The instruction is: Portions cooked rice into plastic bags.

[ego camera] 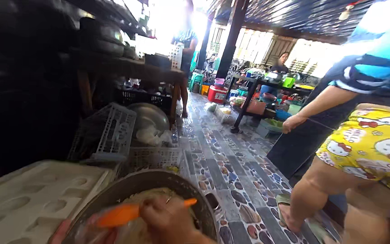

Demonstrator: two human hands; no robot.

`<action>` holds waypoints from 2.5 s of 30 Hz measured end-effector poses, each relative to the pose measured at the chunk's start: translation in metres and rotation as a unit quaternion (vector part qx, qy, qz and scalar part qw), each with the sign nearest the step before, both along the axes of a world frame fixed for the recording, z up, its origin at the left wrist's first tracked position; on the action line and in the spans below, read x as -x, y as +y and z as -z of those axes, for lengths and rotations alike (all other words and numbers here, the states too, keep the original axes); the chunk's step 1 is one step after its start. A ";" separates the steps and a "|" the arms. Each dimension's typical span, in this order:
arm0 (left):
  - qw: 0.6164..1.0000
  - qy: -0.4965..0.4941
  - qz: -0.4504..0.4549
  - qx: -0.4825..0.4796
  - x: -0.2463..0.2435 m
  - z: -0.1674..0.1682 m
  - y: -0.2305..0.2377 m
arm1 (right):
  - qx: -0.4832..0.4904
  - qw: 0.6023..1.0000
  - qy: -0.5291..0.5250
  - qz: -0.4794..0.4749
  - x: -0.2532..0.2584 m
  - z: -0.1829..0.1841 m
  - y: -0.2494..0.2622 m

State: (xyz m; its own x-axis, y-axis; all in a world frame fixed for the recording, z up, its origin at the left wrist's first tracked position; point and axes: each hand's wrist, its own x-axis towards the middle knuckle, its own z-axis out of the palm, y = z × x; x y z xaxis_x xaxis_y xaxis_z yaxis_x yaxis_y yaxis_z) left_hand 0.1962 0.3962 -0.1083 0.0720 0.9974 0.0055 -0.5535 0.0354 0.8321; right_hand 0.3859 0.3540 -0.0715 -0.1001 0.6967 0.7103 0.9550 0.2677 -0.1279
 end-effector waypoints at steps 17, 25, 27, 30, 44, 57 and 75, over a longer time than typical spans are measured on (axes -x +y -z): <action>0.954 0.276 -0.024 -0.118 -0.010 -0.083 -0.061 | 0.785 0.569 -0.234 -0.074 -0.032 0.115 -0.088; 0.864 0.483 0.025 -0.138 -0.012 -0.079 -0.064 | 0.745 0.651 -0.066 -0.128 -0.027 0.123 -0.103; 0.882 0.455 0.054 -0.110 -0.009 -0.081 -0.058 | 0.716 0.679 -0.004 -0.161 -0.025 0.131 -0.105; 0.910 0.400 0.083 -0.065 -0.004 -0.082 -0.047 | 0.693 0.685 0.077 -0.211 -0.032 0.136 -0.097; 0.961 0.232 0.109 -0.108 -0.017 -0.052 -0.044 | 0.584 0.731 0.340 -0.092 -0.049 -0.056 -0.047; 0.984 0.110 0.089 -0.107 -0.034 -0.050 -0.062 | 0.448 0.877 -0.149 0.083 0.041 -0.071 -0.042; 0.894 0.445 0.056 0.001 -0.001 -0.086 -0.047 | 0.705 0.656 -0.198 -0.184 0.065 0.138 -0.041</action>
